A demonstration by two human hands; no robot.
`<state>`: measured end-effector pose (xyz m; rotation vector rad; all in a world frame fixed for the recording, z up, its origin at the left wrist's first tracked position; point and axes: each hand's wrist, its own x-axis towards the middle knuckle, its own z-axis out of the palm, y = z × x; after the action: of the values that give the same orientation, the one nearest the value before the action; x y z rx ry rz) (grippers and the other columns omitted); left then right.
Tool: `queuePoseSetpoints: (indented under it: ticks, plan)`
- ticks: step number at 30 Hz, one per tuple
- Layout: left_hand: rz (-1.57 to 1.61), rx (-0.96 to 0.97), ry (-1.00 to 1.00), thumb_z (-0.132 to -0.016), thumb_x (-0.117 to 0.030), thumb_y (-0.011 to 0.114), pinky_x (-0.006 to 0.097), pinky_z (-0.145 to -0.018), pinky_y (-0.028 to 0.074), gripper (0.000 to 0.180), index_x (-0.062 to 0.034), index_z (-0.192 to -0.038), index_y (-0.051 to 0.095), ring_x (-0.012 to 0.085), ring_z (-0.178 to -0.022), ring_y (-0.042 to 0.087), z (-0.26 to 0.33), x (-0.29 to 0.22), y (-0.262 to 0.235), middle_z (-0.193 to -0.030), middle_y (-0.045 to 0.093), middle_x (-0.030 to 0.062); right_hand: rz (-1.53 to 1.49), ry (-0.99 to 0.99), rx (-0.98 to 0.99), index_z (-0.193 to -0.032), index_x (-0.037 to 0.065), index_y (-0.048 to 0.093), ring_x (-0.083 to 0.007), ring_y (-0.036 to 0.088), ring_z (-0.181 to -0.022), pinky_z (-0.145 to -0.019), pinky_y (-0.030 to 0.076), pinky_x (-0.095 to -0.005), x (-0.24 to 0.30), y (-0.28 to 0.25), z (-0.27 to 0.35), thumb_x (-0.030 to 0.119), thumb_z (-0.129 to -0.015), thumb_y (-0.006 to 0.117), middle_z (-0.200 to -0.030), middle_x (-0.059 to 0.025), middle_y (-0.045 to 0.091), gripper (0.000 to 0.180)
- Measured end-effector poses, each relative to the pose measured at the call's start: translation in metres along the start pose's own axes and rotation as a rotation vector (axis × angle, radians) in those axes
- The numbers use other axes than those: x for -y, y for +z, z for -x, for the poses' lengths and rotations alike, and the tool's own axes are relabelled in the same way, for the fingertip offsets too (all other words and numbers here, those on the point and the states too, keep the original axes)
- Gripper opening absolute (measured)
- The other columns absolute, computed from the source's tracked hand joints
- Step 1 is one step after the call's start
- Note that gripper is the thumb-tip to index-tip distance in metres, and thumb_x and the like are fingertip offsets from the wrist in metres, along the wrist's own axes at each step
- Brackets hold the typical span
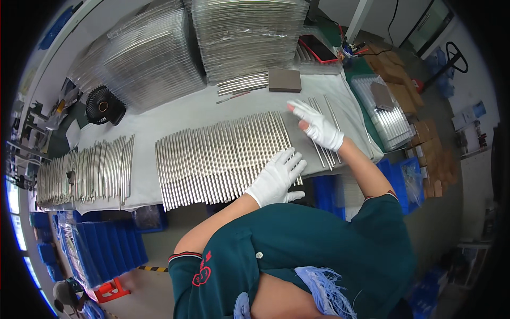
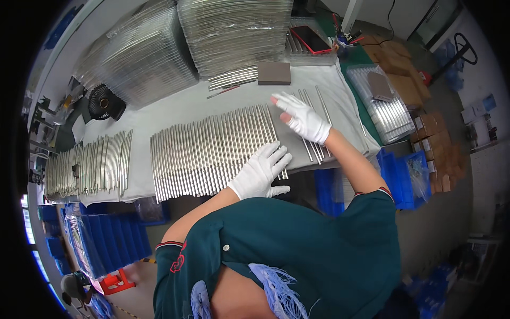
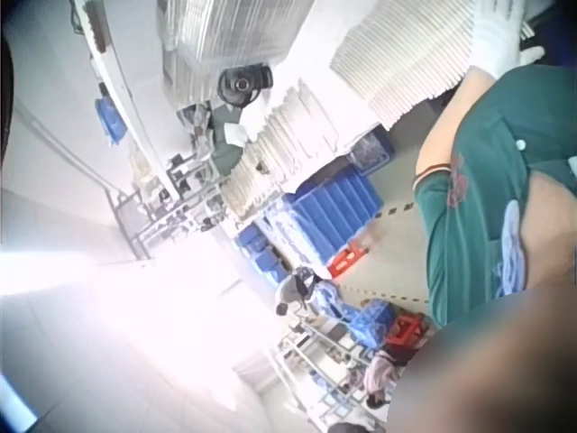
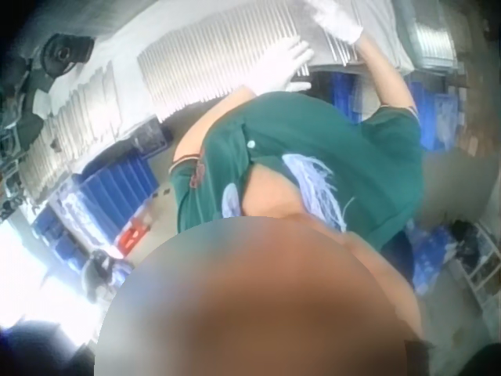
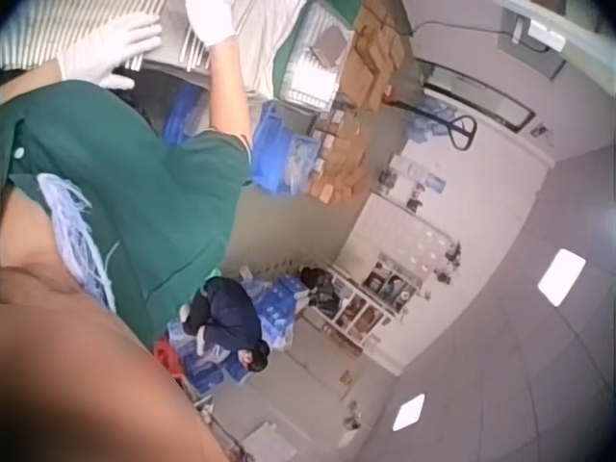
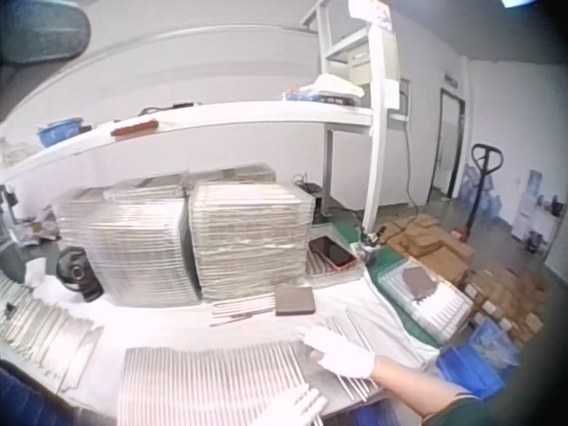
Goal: Inspecting and aligning small metal rods on a workbench.
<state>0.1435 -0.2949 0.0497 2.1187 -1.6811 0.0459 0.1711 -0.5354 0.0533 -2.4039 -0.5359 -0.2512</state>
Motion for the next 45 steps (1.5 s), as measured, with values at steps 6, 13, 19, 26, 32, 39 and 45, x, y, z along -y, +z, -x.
queuePoseSetpoints:
  ticks: [6, 13, 19, 26, 32, 39, 45]
  plan:
    - [-0.033, 0.011, 0.023, -0.078, -0.053, 0.064, 0.051, -0.112, 0.022, 0.078, -0.0014, -0.133, 0.044, 0.0393, -0.131, 0.036, -0.020, -0.004, -0.003, -0.135, 0.044, 0.0215, -0.658, 0.551, -0.178, -0.126, 0.002, 0.057, -0.0192, 0.058, -0.113, -0.099, 0.041, -0.0320, -0.051, -0.044, -0.008, 0.059, -0.096, 0.039, -0.117, -0.0145, 0.064, 0.067]
    - [-0.008, 0.059, 0.114, -0.079, -0.051, 0.063, 0.052, -0.112, 0.022, 0.075, -0.0028, -0.134, 0.045, 0.0401, -0.132, 0.036, -0.016, -0.004, 0.009, -0.135, 0.045, 0.0219, 0.104, 0.728, -0.200, -0.124, 0.008, 0.058, -0.0268, 0.066, -0.090, -0.075, 0.051, -0.0396, -0.040, -0.032, 0.021, 0.047, -0.091, 0.054, -0.097, -0.0145, 0.068, 0.052]
    - [-0.025, 0.080, 0.068, -0.080, -0.047, 0.064, 0.049, -0.112, 0.023, 0.072, -0.0035, -0.135, 0.045, 0.0374, -0.132, 0.036, -0.020, -0.008, 0.009, -0.134, 0.046, 0.0200, 0.560, 0.675, 0.149, -0.126, 0.015, 0.056, -0.0372, 0.064, -0.093, -0.082, 0.050, -0.0468, 0.007, -0.026, 0.011, 0.030, -0.085, 0.056, -0.105, -0.0189, 0.065, 0.043]
    - [0.037, 0.007, 0.153, -0.078, -0.044, 0.067, 0.051, -0.110, 0.026, 0.073, -0.0017, -0.133, 0.044, 0.0398, -0.130, 0.038, -0.023, -0.011, 0.018, -0.133, 0.046, 0.0217, -0.188, 0.785, 0.089, -0.124, 0.007, 0.060, -0.0181, 0.067, -0.084, -0.075, 0.052, -0.0299, 0.015, -0.024, -0.032, 0.035, -0.093, 0.058, -0.096, -0.0110, 0.070, 0.041]
    - [-0.005, 0.043, 0.243, -0.084, -0.044, 0.061, 0.050, -0.110, 0.026, 0.064, -0.0037, -0.131, 0.044, 0.0371, -0.128, 0.039, -0.052, -0.025, 0.034, -0.135, 0.042, 0.0213, -0.747, 0.456, 0.056, -0.126, 0.004, 0.058, -0.0146, 0.065, -0.095, -0.081, 0.052, -0.0255, -0.046, 0.016, -0.108, 0.039, -0.095, 0.056, -0.107, -0.0087, 0.068, 0.047]
    - [-0.046, 0.019, 0.197, -0.090, -0.029, 0.054, 0.046, -0.112, 0.027, 0.048, -0.0069, -0.131, 0.046, 0.0285, -0.131, 0.040, -0.036, -0.014, 0.043, -0.135, 0.048, 0.0114, -0.967, 0.474, 0.298, -0.132, 0.002, 0.049, -0.0197, 0.062, -0.105, -0.092, 0.051, -0.0325, -0.046, 0.012, -0.105, 0.045, -0.093, 0.055, -0.118, -0.0133, 0.062, 0.059]
    - [0.043, -0.036, 0.177, -0.087, -0.023, 0.057, 0.044, -0.110, 0.031, 0.046, -0.0037, -0.128, 0.048, 0.0308, -0.130, 0.041, -0.030, -0.013, 0.041, -0.132, 0.048, 0.0143, -1.200, 0.430, 0.311, -0.134, 0.000, 0.045, -0.0216, 0.059, -0.111, -0.098, 0.048, -0.0343, -0.053, 0.014, -0.093, 0.049, -0.091, 0.058, -0.123, -0.0140, 0.058, 0.066]
